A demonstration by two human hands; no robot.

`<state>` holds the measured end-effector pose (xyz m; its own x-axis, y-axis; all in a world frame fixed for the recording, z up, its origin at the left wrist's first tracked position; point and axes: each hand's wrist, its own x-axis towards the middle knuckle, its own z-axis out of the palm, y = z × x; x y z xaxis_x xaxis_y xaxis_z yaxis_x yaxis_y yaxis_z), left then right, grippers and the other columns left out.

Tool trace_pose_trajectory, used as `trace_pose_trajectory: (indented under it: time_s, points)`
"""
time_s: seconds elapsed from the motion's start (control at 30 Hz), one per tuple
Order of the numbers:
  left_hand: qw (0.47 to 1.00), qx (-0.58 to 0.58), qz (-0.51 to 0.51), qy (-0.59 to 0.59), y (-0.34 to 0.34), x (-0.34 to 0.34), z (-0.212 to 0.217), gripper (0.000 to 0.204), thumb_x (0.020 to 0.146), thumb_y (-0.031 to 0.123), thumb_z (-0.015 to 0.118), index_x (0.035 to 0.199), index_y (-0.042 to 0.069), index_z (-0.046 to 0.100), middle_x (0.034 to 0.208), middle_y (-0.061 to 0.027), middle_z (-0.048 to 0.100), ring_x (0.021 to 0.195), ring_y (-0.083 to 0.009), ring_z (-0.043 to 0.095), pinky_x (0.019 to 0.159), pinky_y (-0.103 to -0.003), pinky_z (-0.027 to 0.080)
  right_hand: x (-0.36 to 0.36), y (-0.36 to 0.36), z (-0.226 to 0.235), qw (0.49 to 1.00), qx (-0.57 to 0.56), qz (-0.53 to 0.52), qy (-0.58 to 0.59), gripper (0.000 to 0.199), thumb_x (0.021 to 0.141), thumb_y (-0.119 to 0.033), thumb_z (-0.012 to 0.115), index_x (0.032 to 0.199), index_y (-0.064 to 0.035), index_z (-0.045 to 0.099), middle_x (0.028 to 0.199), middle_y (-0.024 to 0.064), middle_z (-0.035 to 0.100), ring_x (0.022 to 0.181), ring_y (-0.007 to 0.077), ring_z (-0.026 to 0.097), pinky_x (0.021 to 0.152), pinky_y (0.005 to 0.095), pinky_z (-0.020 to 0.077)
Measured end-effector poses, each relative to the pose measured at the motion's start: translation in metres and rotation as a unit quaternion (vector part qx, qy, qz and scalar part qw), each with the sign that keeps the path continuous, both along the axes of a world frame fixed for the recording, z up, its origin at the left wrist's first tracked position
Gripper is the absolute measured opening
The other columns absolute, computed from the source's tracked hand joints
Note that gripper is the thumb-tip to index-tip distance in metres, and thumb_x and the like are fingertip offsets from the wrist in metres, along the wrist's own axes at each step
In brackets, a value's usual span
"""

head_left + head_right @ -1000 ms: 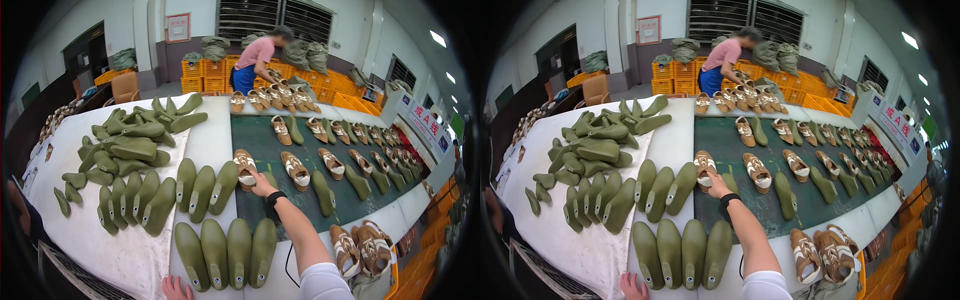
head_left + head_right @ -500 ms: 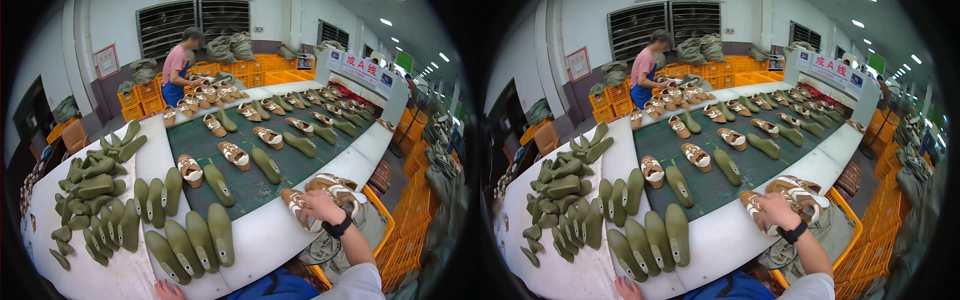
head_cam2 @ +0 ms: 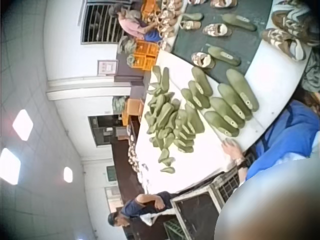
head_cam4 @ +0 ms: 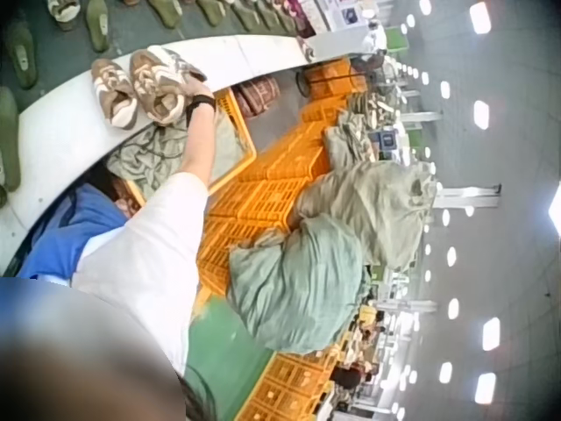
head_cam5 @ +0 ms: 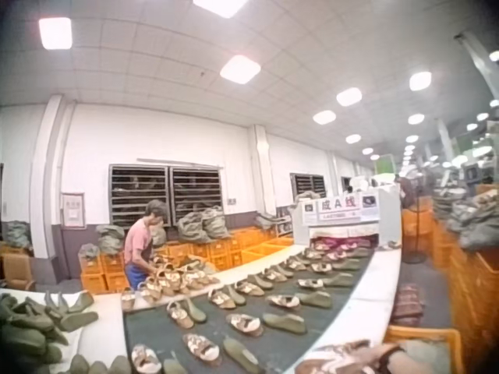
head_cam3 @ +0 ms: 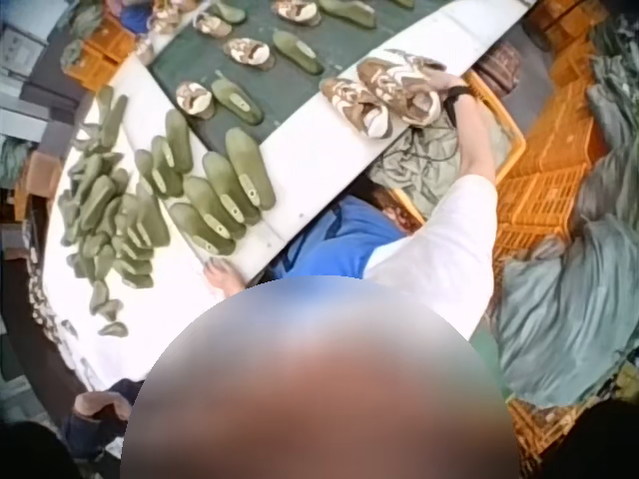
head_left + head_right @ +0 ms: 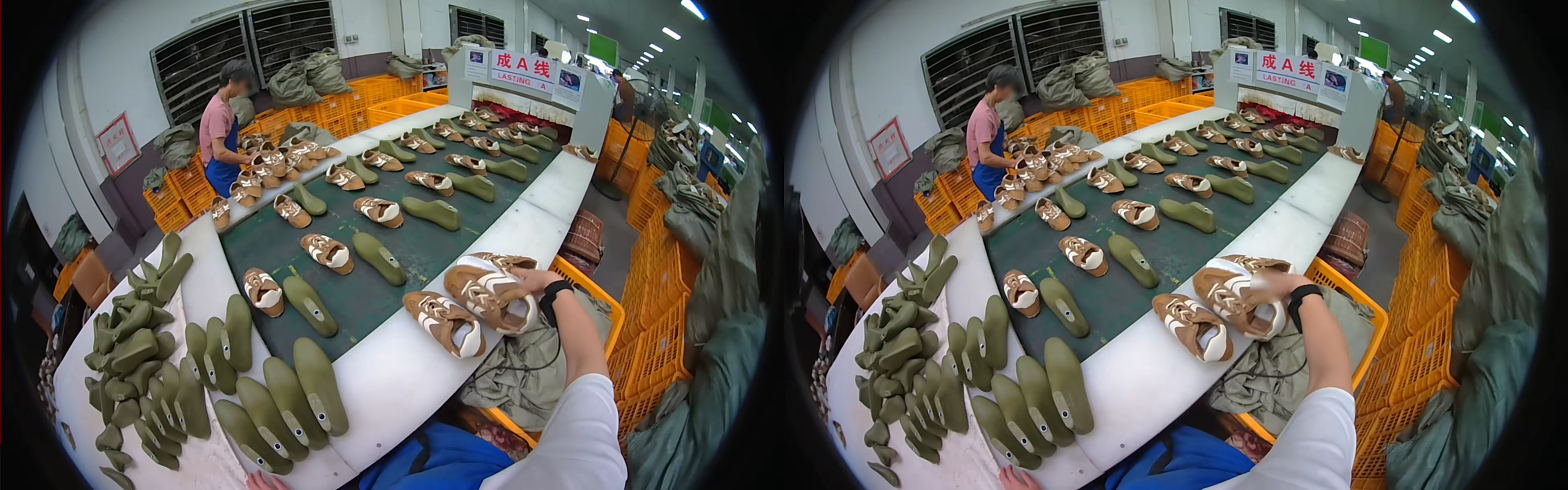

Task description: The person inserts green shoe lasts into brown and white slip-on shoes on a factory table, then places the assembled units into a yellow basket. The person repeatedly picks up lasts and shoes, aligns them, and deposits the finished pairs while other workers handle similar items nearby.

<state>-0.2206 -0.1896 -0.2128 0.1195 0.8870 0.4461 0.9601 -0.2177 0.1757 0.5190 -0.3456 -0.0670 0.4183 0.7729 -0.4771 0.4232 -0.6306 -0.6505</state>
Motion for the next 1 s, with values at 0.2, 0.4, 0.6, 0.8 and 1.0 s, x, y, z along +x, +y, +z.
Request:
trace_pose_trajectory:
  time_s: [0.2,0.4,0.6,0.8,1.0]
  points:
    - [1.000,0.008,0.012,0.027,0.003,-0.005,-0.010,0.035,0.091,0.024,0.057,0.118,0.002,0.058,0.118,-0.0214,0.058,0.111,-0.0398,0.051,0.096,-0.049,0.042,-0.047,0.022,-0.065,0.985,0.058,0.074,0.146,0.058,0.097,-0.041,0.048,0.144,-0.0069,0.038,0.139,0.0068,0.048,0.121,0.0158,0.047,0.104,0.0293,0.0369]
    - [1.000,-0.008,0.015,0.016,0.003,-0.005,-0.007,0.037,0.092,0.026,0.056,0.119,0.001,0.057,0.119,-0.0237,0.057,0.113,-0.0407,0.050,0.098,-0.049,0.040,-0.041,0.018,-0.058,0.985,0.167,-0.005,-0.047,0.039,0.090,-0.029,0.061,0.119,-0.0031,0.060,0.112,0.0191,0.064,0.108,0.0213,0.059,0.094,0.0323,0.0441]
    - [1.000,-0.012,0.003,-0.003,0.005,-0.007,-0.009,0.037,0.092,0.025,0.056,0.120,0.000,0.057,0.120,-0.0249,0.055,0.113,-0.0412,0.050,0.098,-0.049,0.040,0.005,-0.012,-0.061,0.822,0.058,-0.204,-0.529,0.064,0.074,-0.024,0.071,0.132,-0.0099,0.049,0.124,0.0211,0.054,0.103,0.0378,0.059,0.089,0.0429,0.0484]
    - [1.000,-0.003,0.003,-0.001,0.007,-0.010,-0.015,0.035,0.092,0.023,0.057,0.119,0.002,0.057,0.120,-0.0241,0.055,0.113,-0.0406,0.050,0.099,-0.048,0.040,0.000,-0.018,-0.061,0.966,-0.042,-0.230,-0.109,0.066,0.075,-0.032,0.069,0.133,-0.0087,0.048,0.126,0.0165,0.056,0.097,0.0322,0.063,0.071,0.0375,0.0562]
    - [1.000,0.002,0.002,-0.002,0.004,-0.009,-0.010,0.035,0.091,0.022,0.057,0.119,0.001,0.058,0.120,-0.0239,0.055,0.112,-0.0403,0.050,0.099,-0.048,0.040,-0.048,-0.007,-0.035,0.950,-0.022,-0.086,-0.300,0.062,0.085,-0.044,0.061,0.131,-0.0044,0.051,0.114,0.0198,0.064,0.099,0.0312,0.063,0.079,0.0398,0.0530]
